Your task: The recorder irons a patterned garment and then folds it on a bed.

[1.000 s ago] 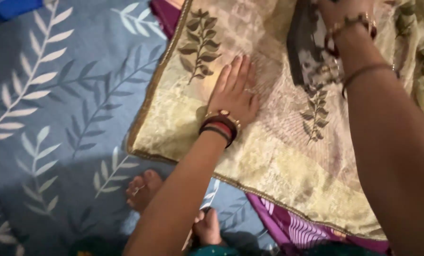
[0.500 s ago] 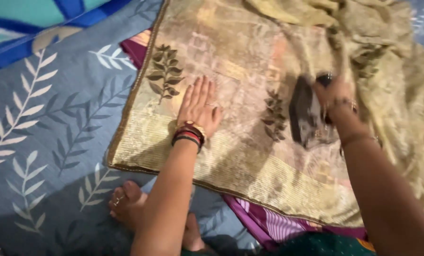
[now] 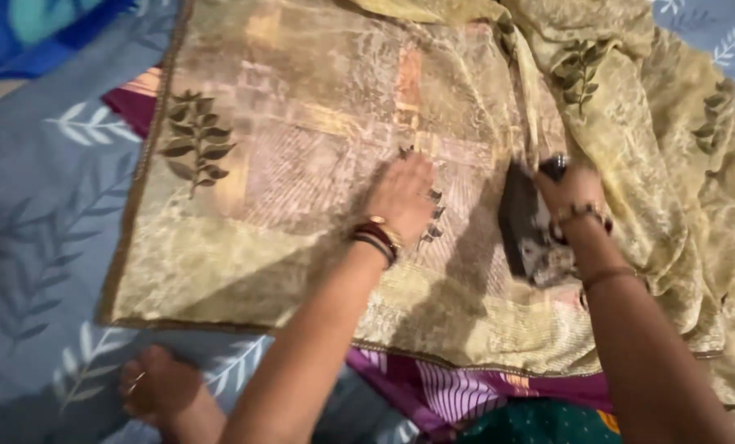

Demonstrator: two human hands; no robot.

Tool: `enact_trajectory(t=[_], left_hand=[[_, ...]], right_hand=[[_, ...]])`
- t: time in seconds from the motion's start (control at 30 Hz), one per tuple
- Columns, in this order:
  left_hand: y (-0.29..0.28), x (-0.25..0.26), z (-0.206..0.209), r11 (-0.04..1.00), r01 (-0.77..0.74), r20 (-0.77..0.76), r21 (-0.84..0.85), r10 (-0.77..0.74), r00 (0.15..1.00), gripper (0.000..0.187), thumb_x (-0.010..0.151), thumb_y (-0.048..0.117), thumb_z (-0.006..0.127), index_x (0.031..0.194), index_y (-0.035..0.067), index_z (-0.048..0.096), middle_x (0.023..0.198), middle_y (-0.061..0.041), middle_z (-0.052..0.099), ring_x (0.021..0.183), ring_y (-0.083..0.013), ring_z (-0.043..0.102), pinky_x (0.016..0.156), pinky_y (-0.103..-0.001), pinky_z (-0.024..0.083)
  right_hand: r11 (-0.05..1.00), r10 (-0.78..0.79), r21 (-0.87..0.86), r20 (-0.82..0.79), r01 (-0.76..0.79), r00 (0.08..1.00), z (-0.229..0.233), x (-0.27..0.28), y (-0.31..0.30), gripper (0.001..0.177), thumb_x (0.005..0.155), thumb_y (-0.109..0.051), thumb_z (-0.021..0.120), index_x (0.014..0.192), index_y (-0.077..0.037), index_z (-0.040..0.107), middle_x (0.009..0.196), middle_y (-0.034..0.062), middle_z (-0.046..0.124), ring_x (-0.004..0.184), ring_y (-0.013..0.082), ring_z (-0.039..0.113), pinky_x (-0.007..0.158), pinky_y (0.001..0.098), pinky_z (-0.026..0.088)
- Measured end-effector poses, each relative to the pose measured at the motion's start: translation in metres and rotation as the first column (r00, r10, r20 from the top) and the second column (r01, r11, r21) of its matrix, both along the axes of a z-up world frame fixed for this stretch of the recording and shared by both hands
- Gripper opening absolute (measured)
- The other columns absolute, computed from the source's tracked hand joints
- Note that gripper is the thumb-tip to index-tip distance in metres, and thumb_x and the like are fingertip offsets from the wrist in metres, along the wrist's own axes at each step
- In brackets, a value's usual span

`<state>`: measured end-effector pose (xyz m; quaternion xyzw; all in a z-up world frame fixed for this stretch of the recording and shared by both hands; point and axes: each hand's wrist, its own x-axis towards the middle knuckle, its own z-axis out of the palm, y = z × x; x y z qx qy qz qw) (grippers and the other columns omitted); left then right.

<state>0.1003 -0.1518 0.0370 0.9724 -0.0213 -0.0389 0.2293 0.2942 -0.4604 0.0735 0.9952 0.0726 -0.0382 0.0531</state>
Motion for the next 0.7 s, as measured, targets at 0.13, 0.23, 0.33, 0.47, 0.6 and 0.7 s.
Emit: enact_trajectory(t=[0.13,0.23,0.33,0.47,0.6,0.7], left_hand=[[-0.067,0.033,-0.033,0.985,0.013,0.169,0.170,-0.042,0.985,0.068,0.096,0.033,0.045,0.157,0.006,0.030,0.168,-0.010,0.024,0.155,-0.0265,0.015,0.126,-0.043,0.009],[-0.068,0.036,-0.029,0.985,-0.033,0.248,0.169,-0.010,0.969,0.073,0.093,0.038,0.047,0.157,0.005,0.036,0.167,-0.010,0.025,0.155,-0.0270,0.016,0.126,-0.043,0.010],[-0.059,0.034,-0.015,0.999,0.028,0.169,0.027,-0.033,0.985,0.064,0.096,0.043,0.048,0.145,0.003,0.052,0.170,-0.013,0.021,0.157,-0.0287,0.014,0.128,-0.044,0.009],[-0.059,0.036,-0.021,0.998,0.025,0.276,-0.064,-0.006,0.961,0.057,0.094,0.041,0.049,0.130,0.003,0.070,0.168,-0.012,0.024,0.158,-0.0304,0.015,0.128,-0.046,0.010],[-0.066,0.039,-0.022,0.968,0.103,0.008,0.229,-0.108,0.994,0.063,0.097,0.050,0.044,0.121,-0.001,0.070,0.171,-0.009,0.016,0.156,-0.0262,0.011,0.124,-0.043,0.008],[-0.073,0.032,-0.009,0.992,-0.071,0.519,0.103,0.007,0.855,0.071,0.095,0.044,0.041,0.149,0.001,0.060,0.166,-0.011,0.021,0.155,-0.0257,0.015,0.127,-0.041,0.008]], right_hand=[[0.987,0.012,0.160,0.134,-0.034,0.991,-0.004,0.102,0.035,0.061,0.080,-0.054,0.083,0.108,0.000,0.074,0.099,0.0277,0.072,0.091,0.0432,0.070,0.078,0.0512,0.056],[0.991,-0.074,0.118,0.134,0.059,0.988,-0.013,0.190,0.044,0.068,0.081,-0.059,0.086,0.101,0.005,0.072,0.099,0.0289,0.072,0.093,0.0423,0.071,0.078,0.0501,0.057],[0.987,-0.060,0.160,0.155,0.035,0.986,-0.016,0.246,0.042,0.070,0.083,-0.059,0.085,0.106,0.006,0.071,0.102,0.0285,0.071,0.094,0.0424,0.070,0.075,0.0521,0.057],[0.997,0.008,0.082,0.100,-0.016,0.995,-0.027,0.294,0.036,0.072,0.094,-0.057,0.076,0.112,0.011,0.066,0.102,0.0314,0.072,0.092,0.0420,0.072,0.076,0.0545,0.057],[0.973,0.037,0.224,0.065,-0.051,0.997,-0.005,0.226,0.038,0.069,0.093,-0.058,0.076,0.116,0.007,0.065,0.107,0.0304,0.068,0.098,0.0440,0.067,0.076,0.0552,0.055],[0.984,-0.032,0.174,-0.031,0.037,0.999,0.005,0.157,0.024,0.062,0.089,-0.054,0.074,0.115,0.003,0.069,0.110,0.0283,0.070,0.103,0.0423,0.068,0.085,0.0515,0.056]])
